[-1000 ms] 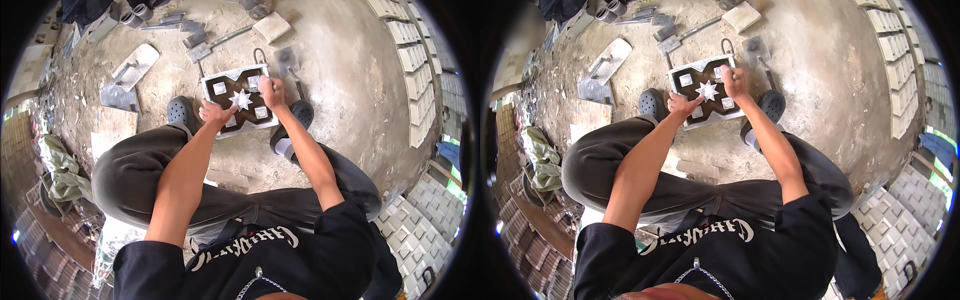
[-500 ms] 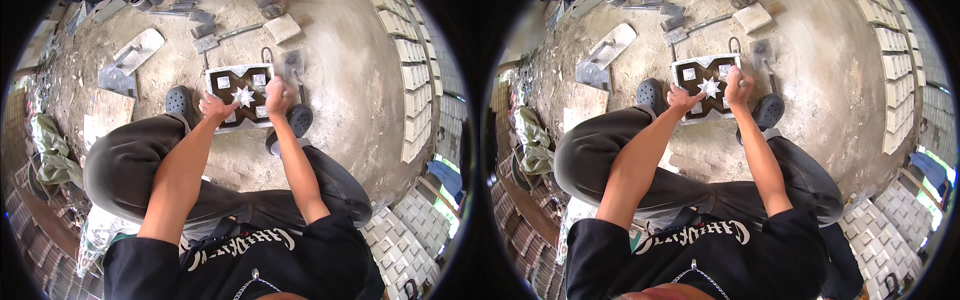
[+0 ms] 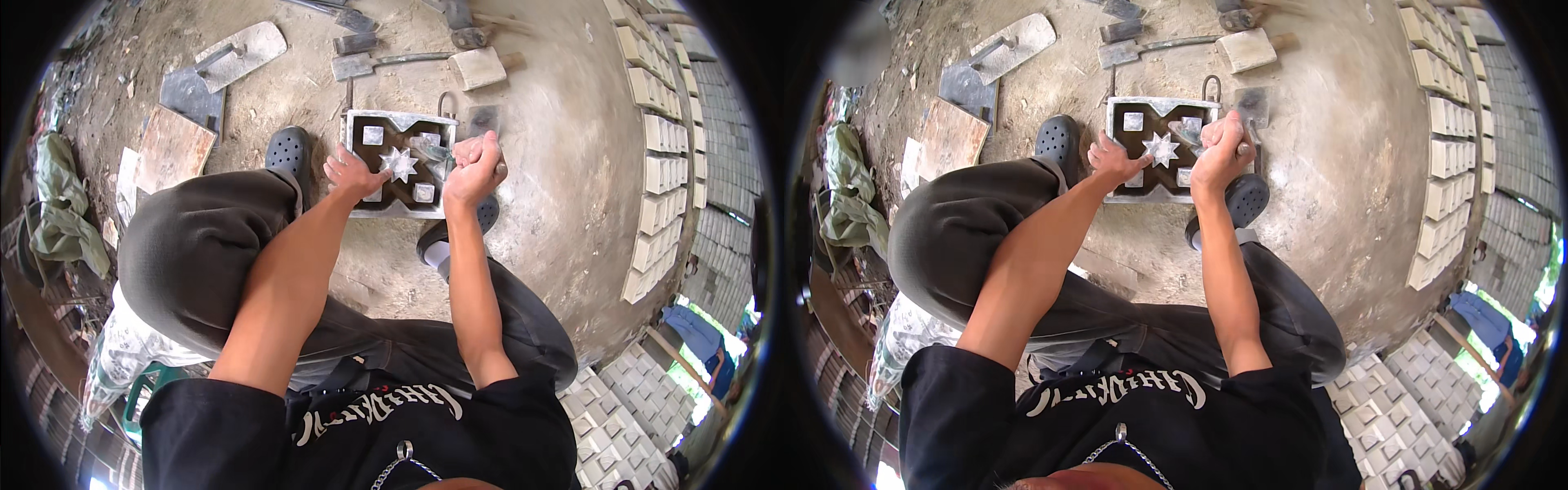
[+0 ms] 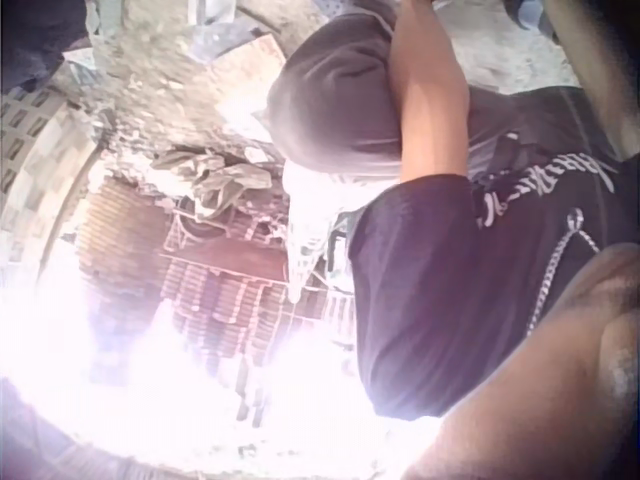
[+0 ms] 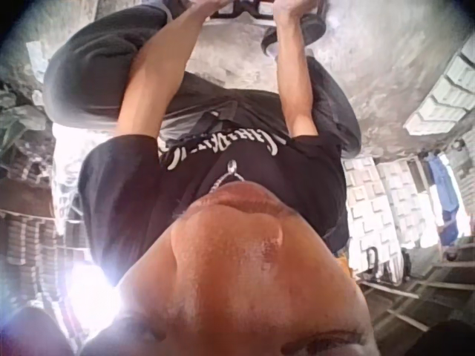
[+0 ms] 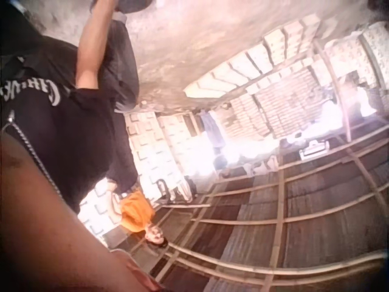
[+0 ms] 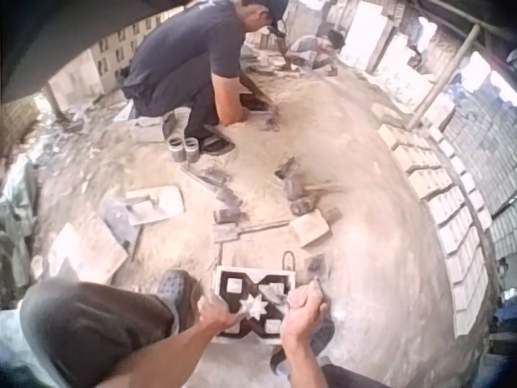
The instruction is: The person cleans a decorative mold with a small tool and then scoops building material into it using a trowel.
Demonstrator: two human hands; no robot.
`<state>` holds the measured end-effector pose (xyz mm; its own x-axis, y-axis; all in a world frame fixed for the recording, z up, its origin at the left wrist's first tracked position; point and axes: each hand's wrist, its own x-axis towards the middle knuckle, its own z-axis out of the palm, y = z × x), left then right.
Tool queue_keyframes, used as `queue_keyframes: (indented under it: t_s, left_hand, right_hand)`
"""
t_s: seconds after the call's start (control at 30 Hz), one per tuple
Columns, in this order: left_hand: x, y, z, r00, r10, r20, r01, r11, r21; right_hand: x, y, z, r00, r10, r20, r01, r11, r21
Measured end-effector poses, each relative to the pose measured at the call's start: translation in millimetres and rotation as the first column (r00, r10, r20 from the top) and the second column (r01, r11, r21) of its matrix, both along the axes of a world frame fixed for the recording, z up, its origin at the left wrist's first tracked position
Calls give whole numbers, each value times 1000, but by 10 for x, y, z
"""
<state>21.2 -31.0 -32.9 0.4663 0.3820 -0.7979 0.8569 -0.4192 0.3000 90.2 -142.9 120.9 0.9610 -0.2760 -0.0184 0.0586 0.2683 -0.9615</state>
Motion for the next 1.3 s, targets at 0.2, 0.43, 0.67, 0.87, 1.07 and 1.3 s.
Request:
queue_keyframes:
  t_s: [0.2, 0.43, 0.67, 0.87, 1.07, 1.3]
  left_hand:
    - [3, 3, 104, 1000, 11, -21, -11, 1000, -10]
    - [2, 13, 93, 1000, -1, -19, 1, 1000, -7]
    - [-2, 8, 98, 1000, 23, -6, -23, 1000, -3]
    - [-25, 23, 60, 1000, -3, -6, 3, 1000, -21]
    - [-31, 31, 53, 999, 14, 34, -13, 1000, -18]
    - [-36, 24, 100, 999, 12, 30, -12, 1000, -4]
  right_hand:
    - [-1, 184, -260, 994, 98, 42, -98, 995, -6]
    - [187, 262, -940, 822, 523, -223, -552, 638, -537]
    - [25, 128, -807, 911, 397, 108, -371, 907, -200]
    - [91, 46, -1025, 761, 649, -3, -619, 724, -303]
    - [291, 38, -973, 746, 666, -34, -644, 707, -293]
    - [86, 236, -943, 857, 480, 188, -412, 856, -311]
